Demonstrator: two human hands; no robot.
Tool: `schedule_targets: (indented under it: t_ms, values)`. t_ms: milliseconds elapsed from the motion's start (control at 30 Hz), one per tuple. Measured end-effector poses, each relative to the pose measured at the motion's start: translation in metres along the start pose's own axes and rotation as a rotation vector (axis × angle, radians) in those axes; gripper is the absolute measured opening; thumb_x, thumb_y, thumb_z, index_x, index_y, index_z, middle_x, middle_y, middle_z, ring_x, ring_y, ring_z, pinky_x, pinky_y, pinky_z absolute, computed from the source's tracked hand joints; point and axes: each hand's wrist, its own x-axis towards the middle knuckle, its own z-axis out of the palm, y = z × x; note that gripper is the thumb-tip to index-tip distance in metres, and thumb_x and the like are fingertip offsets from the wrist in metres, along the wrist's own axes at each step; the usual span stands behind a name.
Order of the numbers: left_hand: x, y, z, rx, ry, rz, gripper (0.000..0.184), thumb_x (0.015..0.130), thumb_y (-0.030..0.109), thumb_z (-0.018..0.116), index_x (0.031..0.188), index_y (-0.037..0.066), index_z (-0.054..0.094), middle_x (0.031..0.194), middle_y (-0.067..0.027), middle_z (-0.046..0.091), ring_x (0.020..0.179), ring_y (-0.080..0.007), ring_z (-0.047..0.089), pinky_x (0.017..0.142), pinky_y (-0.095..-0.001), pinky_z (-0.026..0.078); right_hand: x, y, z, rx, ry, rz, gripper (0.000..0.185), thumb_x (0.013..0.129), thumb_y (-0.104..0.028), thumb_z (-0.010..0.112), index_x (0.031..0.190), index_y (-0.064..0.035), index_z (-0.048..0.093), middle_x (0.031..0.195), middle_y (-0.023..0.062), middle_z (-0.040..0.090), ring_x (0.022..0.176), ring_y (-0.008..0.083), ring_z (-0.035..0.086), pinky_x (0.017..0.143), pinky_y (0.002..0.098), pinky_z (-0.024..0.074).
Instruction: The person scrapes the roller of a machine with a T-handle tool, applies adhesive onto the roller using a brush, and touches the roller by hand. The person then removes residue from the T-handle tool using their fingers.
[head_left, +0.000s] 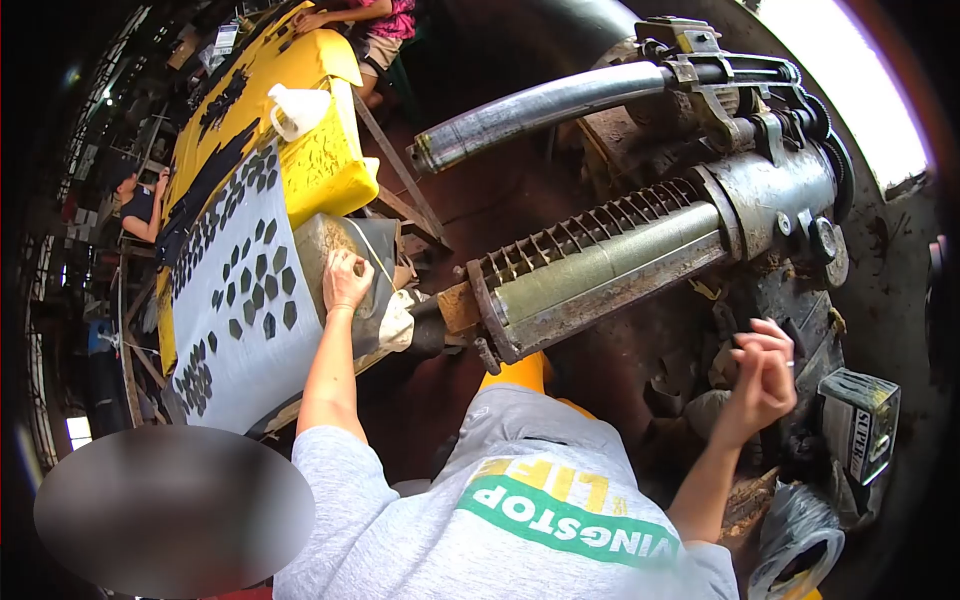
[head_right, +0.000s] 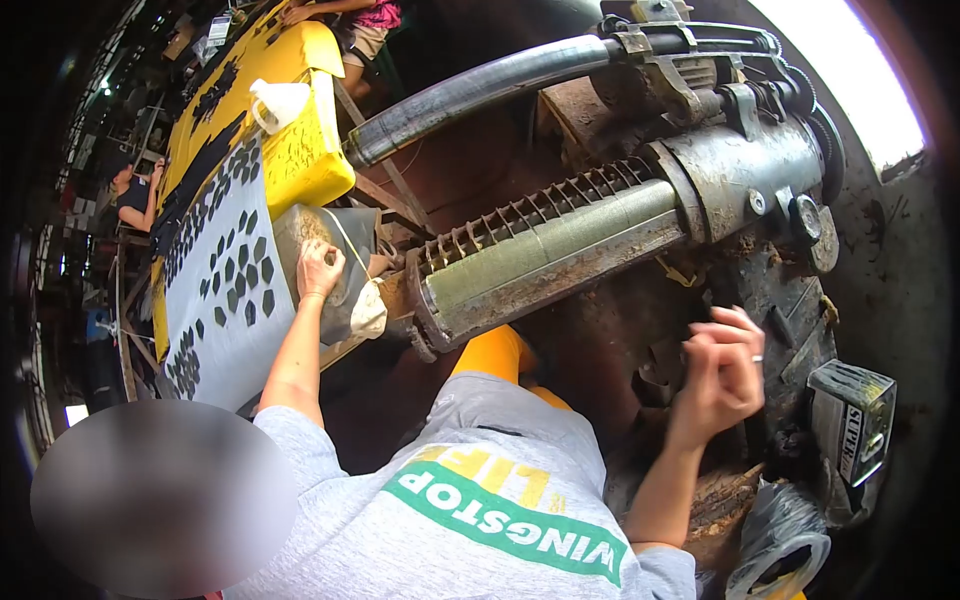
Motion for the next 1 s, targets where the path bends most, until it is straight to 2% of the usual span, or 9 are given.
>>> schedule_targets:
  t_ms: [67, 133, 200, 300, 433, 667, 833, 1000]
  values:
    - [-0.001, -0.002, 0.002, 0.002, 0.009, 0.001, 0.012, 0.071, 0.015, 0.064, 0.067, 0.004, 0.061, 0.081, -0.0113, 0.058, 0.091, -0.0290, 0.055, 0.084, -0.0384, 0.047, 0.004, -0.052, 0.036, 0.029, -0.110, -0.131, 0.022, 0.090, -0.023, 0.063, 0.092, -0.0019, 0.069, 0.095, 0.0146, 0.070, 0.103, 0.0352, 0.057, 0.096, 0.0480, 0.0408]
    - [0.000, -0.004, 0.004, 0.012, 0.024, 0.006, 0.012, 0.072, 0.014, 0.063, 0.067, 0.004, 0.061, 0.080, -0.0116, 0.058, 0.091, -0.0289, 0.055, 0.084, -0.0382, 0.047, -0.014, -0.066, 0.059, 0.049, -0.294, -0.330, 0.034, 0.095, -0.032, 0.054, 0.114, -0.0051, 0.062, 0.109, 0.0170, 0.067, 0.120, 0.0384, 0.049, 0.105, 0.0510, 0.0312]
    - [0.001, -0.005, 0.005, 0.012, 0.025, 0.000, 0.012, 0.072, 0.014, 0.063, 0.066, 0.003, 0.061, 0.080, -0.0120, 0.058, 0.091, -0.0290, 0.055, 0.084, -0.0379, 0.047, -0.035, -0.057, 0.080, 0.175, -0.424, -0.479, 0.049, 0.096, -0.039, 0.048, 0.134, -0.0086, 0.045, 0.125, 0.0162, 0.061, 0.136, 0.0420, 0.031, 0.113, 0.0518, 0.0146]
    - [0.000, -0.005, 0.004, 0.008, 0.034, -0.001, 0.013, 0.073, 0.013, 0.062, 0.066, 0.002, 0.061, 0.079, -0.0126, 0.057, 0.090, -0.0291, 0.055, 0.083, -0.0377, 0.047, -0.046, -0.054, 0.098, 0.192, -0.537, -0.454, 0.061, 0.096, -0.041, 0.042, 0.145, -0.0097, 0.025, 0.135, 0.0082, 0.054, 0.141, 0.0442, 0.016, 0.115, 0.0513, 0.0019]
    - [0.000, -0.004, 0.003, -0.011, 0.036, -0.018, 0.013, 0.073, 0.014, 0.063, 0.067, 0.002, 0.061, 0.081, -0.0134, 0.059, 0.091, -0.0295, 0.056, 0.085, -0.0372, 0.047, -0.049, -0.046, 0.113, 0.151, -0.611, -0.530, 0.065, 0.097, -0.042, 0.039, 0.147, -0.0050, 0.021, 0.139, 0.0052, 0.050, 0.143, 0.0394, 0.013, 0.115, 0.0498, -0.0032]
    - [0.000, -0.005, 0.002, -0.016, 0.030, -0.026, 0.013, 0.073, 0.014, 0.062, 0.068, 0.002, 0.061, 0.084, -0.0139, 0.061, 0.092, -0.0294, 0.056, 0.086, -0.0366, 0.047, -0.041, -0.048, 0.115, -0.026, -0.699, -0.578, 0.064, 0.097, -0.044, 0.037, 0.146, -0.0054, 0.025, 0.140, 0.0018, 0.049, 0.143, 0.0375, 0.016, 0.114, 0.0519, -0.0067]
    - [0.000, -0.004, 0.000, -0.021, 0.022, -0.029, 0.013, 0.073, 0.014, 0.062, 0.068, 0.002, 0.061, 0.084, -0.0138, 0.061, 0.093, -0.0292, 0.056, 0.086, -0.0366, 0.047, -0.028, -0.049, 0.103, -0.110, -0.775, -0.630, 0.056, 0.096, -0.041, 0.042, 0.143, -0.0120, 0.035, 0.140, -0.0009, 0.049, 0.142, 0.0334, 0.023, 0.115, 0.0516, -0.0072]
    - [-0.001, -0.005, 0.001, -0.039, 0.033, -0.027, 0.011, 0.072, 0.013, 0.064, 0.067, 0.004, 0.061, 0.082, -0.0128, 0.061, 0.091, -0.0295, 0.057, 0.084, -0.0374, 0.047, -0.007, -0.050, 0.096, -0.263, -0.832, -0.839, 0.056, 0.092, -0.040, 0.050, 0.142, -0.0165, 0.039, 0.140, -0.0023, 0.049, 0.141, 0.0272, 0.027, 0.115, 0.0507, -0.0061]
